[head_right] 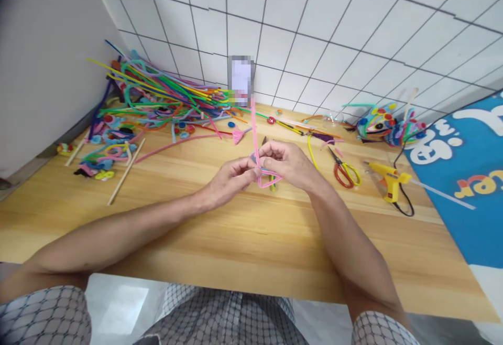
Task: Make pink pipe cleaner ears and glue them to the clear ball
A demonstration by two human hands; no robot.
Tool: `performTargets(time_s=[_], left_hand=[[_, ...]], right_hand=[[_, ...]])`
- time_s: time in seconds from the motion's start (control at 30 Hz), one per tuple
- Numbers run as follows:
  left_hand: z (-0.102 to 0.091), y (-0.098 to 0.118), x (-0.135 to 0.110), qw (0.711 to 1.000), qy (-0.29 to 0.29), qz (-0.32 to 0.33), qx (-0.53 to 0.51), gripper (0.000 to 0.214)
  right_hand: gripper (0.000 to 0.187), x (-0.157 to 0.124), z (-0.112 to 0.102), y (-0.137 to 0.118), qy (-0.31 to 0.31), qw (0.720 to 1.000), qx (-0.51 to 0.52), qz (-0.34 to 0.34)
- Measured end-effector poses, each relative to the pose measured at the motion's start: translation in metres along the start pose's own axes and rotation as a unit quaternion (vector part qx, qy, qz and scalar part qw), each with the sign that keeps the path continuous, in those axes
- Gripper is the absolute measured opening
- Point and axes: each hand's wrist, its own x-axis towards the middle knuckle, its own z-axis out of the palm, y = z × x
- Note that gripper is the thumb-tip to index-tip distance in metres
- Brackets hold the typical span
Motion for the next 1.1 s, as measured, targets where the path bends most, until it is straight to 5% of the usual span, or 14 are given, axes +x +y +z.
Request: performTargets(time_s=[0.23,0.37,0.43,0.63,0.7,0.87,1.1], left_hand=[[-0.034,0.012,0.029,0.989,0.129,0.068,-0.001,0.020],[-0.069,0.002,0.051,0.973,0.227,0.043,-0.008,0.018],[-0.082,-0.008,0.048,0.969,0.246,-0.006,-0.011,0.018],[-0.098,-0.032,0.015,0.966,0.255,-0.037,-0.002,0.018],[-0.098,-0.036,0.013,0.967,0.251,-0.032,-0.006,0.018],[-0.100,-0.040,0.020,0.967,0.254,-0.028,-0.010,0.016],[-0.099,-0.039,0.020,0.971,0.235,-0.023,-0.045,0.016]], right_hand=[[0.023,0.015,-0.009,-0.003,0.079,0.990,-0.105,-0.049],[0.019,0.065,-0.012,-0.006,0.084,0.957,-0.266,-0.079],[0.019,0.099,-0.006,-0.004,0.028,0.938,-0.342,-0.058],[0.034,0.165,0.029,0.015,-0.117,0.785,-0.607,-0.022],[0.031,0.171,0.036,0.019,-0.138,0.763,-0.631,-0.020],[0.012,0.169,0.029,0.015,-0.103,0.803,-0.586,-0.034],[0.018,0.112,-0.007,-0.015,0.059,0.951,-0.291,-0.083]])
